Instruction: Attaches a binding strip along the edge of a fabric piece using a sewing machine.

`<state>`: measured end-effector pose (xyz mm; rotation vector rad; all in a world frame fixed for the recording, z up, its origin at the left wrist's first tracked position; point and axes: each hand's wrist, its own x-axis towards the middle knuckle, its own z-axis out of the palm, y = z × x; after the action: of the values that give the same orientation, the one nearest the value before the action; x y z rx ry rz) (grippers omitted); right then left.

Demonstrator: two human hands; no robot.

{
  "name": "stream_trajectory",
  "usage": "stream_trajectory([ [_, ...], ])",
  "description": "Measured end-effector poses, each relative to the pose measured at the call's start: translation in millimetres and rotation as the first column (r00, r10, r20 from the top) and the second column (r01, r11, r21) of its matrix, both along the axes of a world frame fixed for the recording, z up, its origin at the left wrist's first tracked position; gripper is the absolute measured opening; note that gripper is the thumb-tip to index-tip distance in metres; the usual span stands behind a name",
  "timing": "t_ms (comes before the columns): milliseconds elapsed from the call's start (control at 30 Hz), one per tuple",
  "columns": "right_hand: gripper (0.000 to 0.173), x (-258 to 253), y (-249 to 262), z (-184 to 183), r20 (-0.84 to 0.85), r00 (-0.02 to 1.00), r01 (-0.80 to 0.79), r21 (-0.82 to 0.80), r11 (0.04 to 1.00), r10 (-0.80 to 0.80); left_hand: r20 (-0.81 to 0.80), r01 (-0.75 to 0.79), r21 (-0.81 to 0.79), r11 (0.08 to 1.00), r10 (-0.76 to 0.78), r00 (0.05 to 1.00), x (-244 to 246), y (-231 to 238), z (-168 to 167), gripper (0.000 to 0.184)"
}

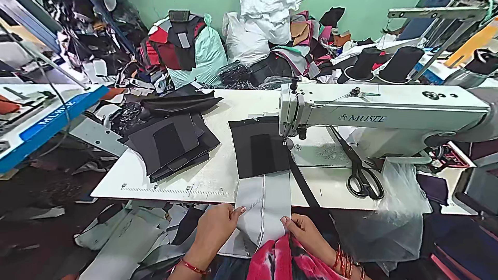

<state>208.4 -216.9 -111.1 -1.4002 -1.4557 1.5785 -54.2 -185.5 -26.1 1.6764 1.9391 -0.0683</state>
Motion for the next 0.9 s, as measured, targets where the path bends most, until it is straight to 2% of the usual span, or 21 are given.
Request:
stream_trajectory([
  [33, 0.038, -0.6, -0.1, -1.1, 0.020, 1.000, -0.005, 0.008, 1.000, 0.005, -0.060, 0.038, 0.061, 0.997, -0.035, 0.998, 4.2, 0.0, 11.2, 0.056],
  [67, 0.039, -0.8, 0.4, -1.5, 0.038, 0.999, -0.015, 0.011, 1.000, 0.015, -0.088, 0.107, 0.219, 0.970, -0.090, 0.992, 9.3, -0.5, 14.6, 0.055],
  [100, 0.040, -0.9, 1.4, -1.1, 0.050, 0.998, -0.025, 0.008, 1.000, 0.024, -0.084, 0.179, 0.393, 0.902, -0.158, 0.984, 16.1, 2.9, 13.9, 0.053],
  [167, 0.040, -1.5, 2.7, -0.1, 0.068, 0.997, -0.035, 0.004, 0.999, 0.035, -0.059, 0.281, 0.698, 0.659, -0.339, 0.939, 35.6, 25.9, -1.3, 0.039],
  [200, 0.039, -1.4, 2.9, 0.2, 0.076, 0.996, -0.039, 0.013, 0.999, 0.038, -0.035, 0.299, 0.771, 0.562, -0.432, 0.901, 48.0, 42.7, -10.3, 0.030],
  [233, 0.039, -1.4, 3.0, 0.7, 0.082, 0.996, -0.043, 0.020, 0.999, 0.041, -0.020, 0.322, 0.793, 0.518, -0.505, 0.863, 61.0, 59.7, -16.9, 0.023],
  [267, 0.039, -1.2, 3.0, 1.0, 0.082, 0.996, -0.048, 0.021, 0.999, 0.046, -0.013, 0.358, 0.779, 0.515, -0.557, 0.830, 73.2, 74.9, -21.2, 0.026],
  [333, 0.040, 0.3, 3.0, 0.2, 0.077, 0.995, -0.059, 0.016, 0.998, 0.057, -0.005, 0.445, 0.688, 0.574, -0.609, 0.793, 92.5, 97.7, -23.6, 0.036],
  [400, 0.041, 2.0, 3.8, -0.6, 0.072, 0.995, -0.065, 0.003, 0.998, 0.065, -0.023, 0.525, 0.581, 0.622, -0.632, 0.774, 103.5, 110.7, -23.5, 0.036],
  [433, 0.041, 2.5, 4.1, -1.5, 0.070, 0.995, -0.066, -0.002, 0.998, 0.066, -0.061, 0.555, 0.583, 0.593, -0.650, 0.758, 105.6, 113.5, -26.7, 0.034],
  [533, 0.042, 1.7, 4.1, -2.3, 0.068, 0.995, -0.068, -0.014, 0.998, 0.069, -0.216, 0.623, 0.651, 0.433, -0.682, 0.699, 103.4, 113.4, -41.4, 0.025],
  [633, 0.042, 1.5, 4.7, -0.7, 0.072, 0.994, -0.076, -0.020, 0.997, 0.077, -0.310, 0.623, 0.718, 0.311, -0.659, 0.686, 100.3, 112.5, -53.1, 0.019],
  [900, 0.042, 4.0, 5.8, 0.2, 0.083, 0.992, -0.099, -0.005, 0.995, 0.099, -0.269, 0.584, 0.760, 0.287, -0.679, 0.683, 100.3, 112.2, -56.4, 0.018],
])
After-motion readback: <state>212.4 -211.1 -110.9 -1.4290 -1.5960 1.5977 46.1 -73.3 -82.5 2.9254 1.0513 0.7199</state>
